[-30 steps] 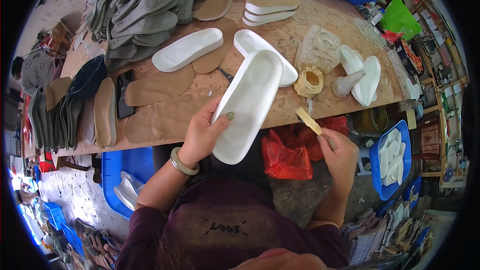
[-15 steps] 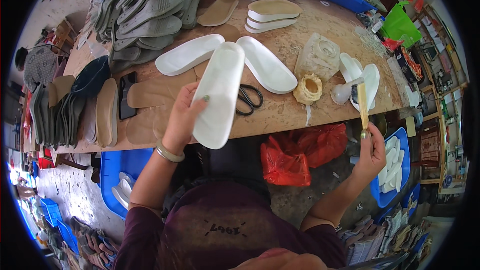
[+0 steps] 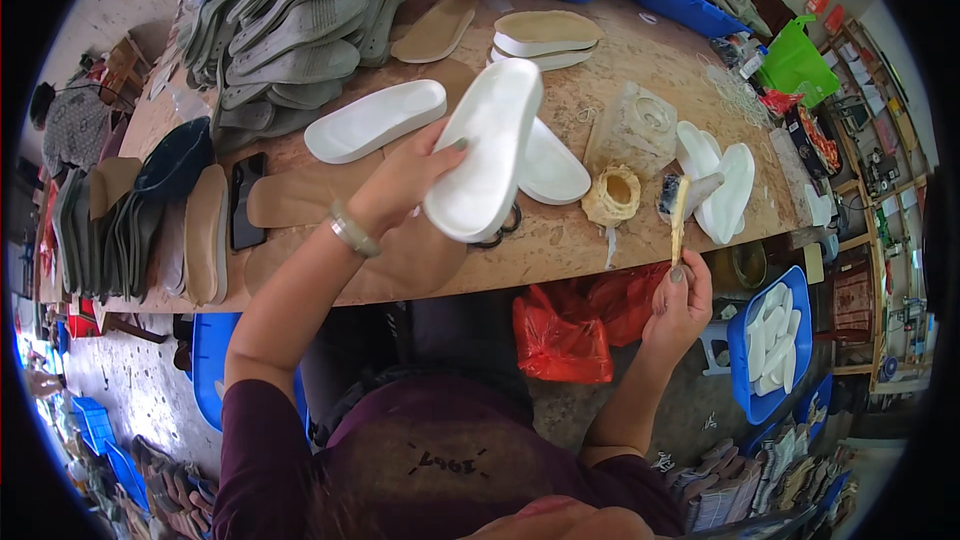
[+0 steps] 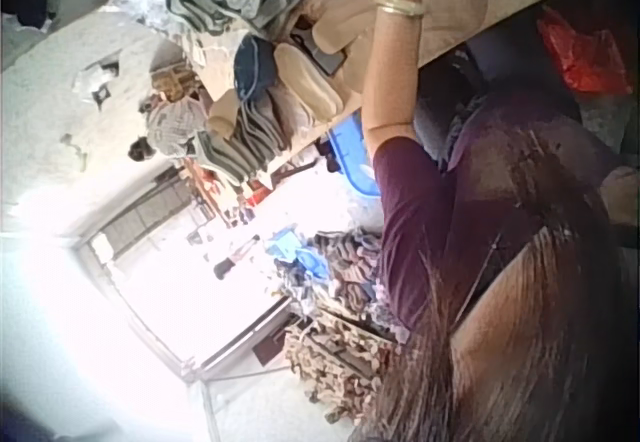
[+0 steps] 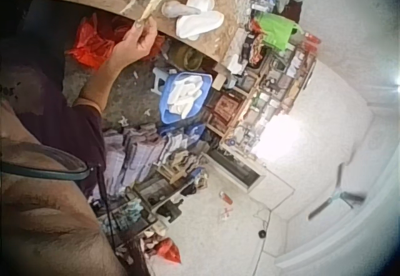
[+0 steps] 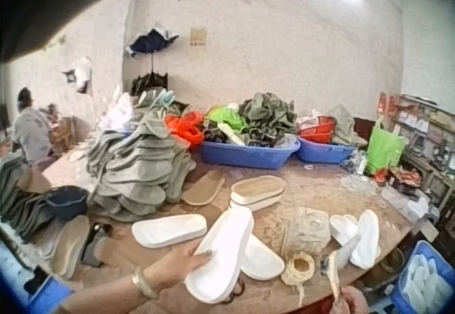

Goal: Applying glue to the edges and surface of shoe insoles and outsoles using a wooden stick and a brush.

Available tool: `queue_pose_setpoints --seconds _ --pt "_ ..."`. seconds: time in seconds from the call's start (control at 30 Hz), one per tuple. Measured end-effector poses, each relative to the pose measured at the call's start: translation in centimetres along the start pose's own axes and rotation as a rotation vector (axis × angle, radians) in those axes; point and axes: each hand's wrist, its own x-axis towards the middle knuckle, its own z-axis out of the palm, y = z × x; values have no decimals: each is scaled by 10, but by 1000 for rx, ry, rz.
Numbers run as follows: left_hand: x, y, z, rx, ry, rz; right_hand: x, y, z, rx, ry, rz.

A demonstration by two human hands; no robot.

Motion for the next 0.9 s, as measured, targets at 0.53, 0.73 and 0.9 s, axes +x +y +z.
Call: queue_pose_setpoints --seconds 0.53,0.73,0.9 --pt "11 -48 218 185 -223 458 -5 -12 -69 -89 193 34" --pt "19 -64 273 74 -138 508 -24 -23 -88 66 188 127" --pt "11 -52 285 91 -194 607 25 -26 -110 104 367 -14"
